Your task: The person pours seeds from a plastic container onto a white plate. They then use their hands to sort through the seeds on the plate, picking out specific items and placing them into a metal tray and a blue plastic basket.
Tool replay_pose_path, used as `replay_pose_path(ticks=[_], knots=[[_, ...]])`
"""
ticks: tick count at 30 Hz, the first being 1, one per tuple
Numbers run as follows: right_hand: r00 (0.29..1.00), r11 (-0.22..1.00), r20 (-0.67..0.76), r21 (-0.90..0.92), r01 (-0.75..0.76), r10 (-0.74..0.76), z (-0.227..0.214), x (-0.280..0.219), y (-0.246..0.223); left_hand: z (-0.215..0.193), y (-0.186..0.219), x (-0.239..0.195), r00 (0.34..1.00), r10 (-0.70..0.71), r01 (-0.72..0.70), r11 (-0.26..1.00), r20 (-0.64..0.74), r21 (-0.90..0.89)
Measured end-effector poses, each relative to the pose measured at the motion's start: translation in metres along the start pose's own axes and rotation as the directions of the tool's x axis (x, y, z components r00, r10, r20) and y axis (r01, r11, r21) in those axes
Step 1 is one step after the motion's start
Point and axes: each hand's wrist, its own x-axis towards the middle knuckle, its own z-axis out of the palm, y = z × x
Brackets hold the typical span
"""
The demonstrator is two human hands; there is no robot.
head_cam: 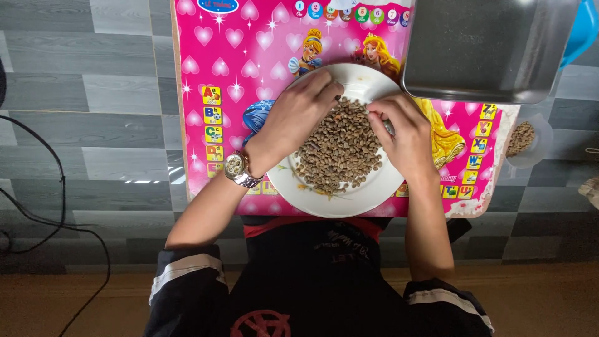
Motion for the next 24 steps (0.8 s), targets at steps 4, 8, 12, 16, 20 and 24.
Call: replay_pose_path(ticks=[4, 8, 12, 16, 20, 24], knots=[[1.0, 1.0, -0.024, 0.018, -0.009, 0.01, 0.004, -0.006, 0.005, 0.011, -0.004, -0.002, 1.0, 0.014, -0.014, 0.999, 0.0, 0.033], [0.999, 0.999, -0.034, 0.041, -0.033, 0.034, 0.006, -0.01, 0.008, 0.002, 0.003, 0.002, 1.0, 0.011, -0.012, 0.998, 0.014, 0.068], [0.998, 0.996, -0.04, 0.075, -0.041, 0.044, 0.007, -0.01, 0.011, -0.003, 0.006, 0.004, 1.0, -0.006, 0.005, 0.998, 0.007, 0.07], [0.998, 0.994, -0.035, 0.103, -0.047, 0.05, 0.006, -0.01, 0.012, 0.009, -0.002, -0.001, 1.0, 0.012, -0.012, 0.998, -0.01, 0.054], [0.999, 0.993, -0.017, 0.114, -0.028, 0.03, 0.007, -0.009, 0.012, 0.017, -0.007, -0.005, 1.0, 0.01, -0.01, 1.0, -0.014, 0.006], [1.0, 0.997, 0.002, 0.081, 0.012, -0.012, 0.009, -0.009, 0.012, 0.017, -0.007, -0.006, 1.0, 0.011, -0.011, 1.0, -0.009, -0.002]])
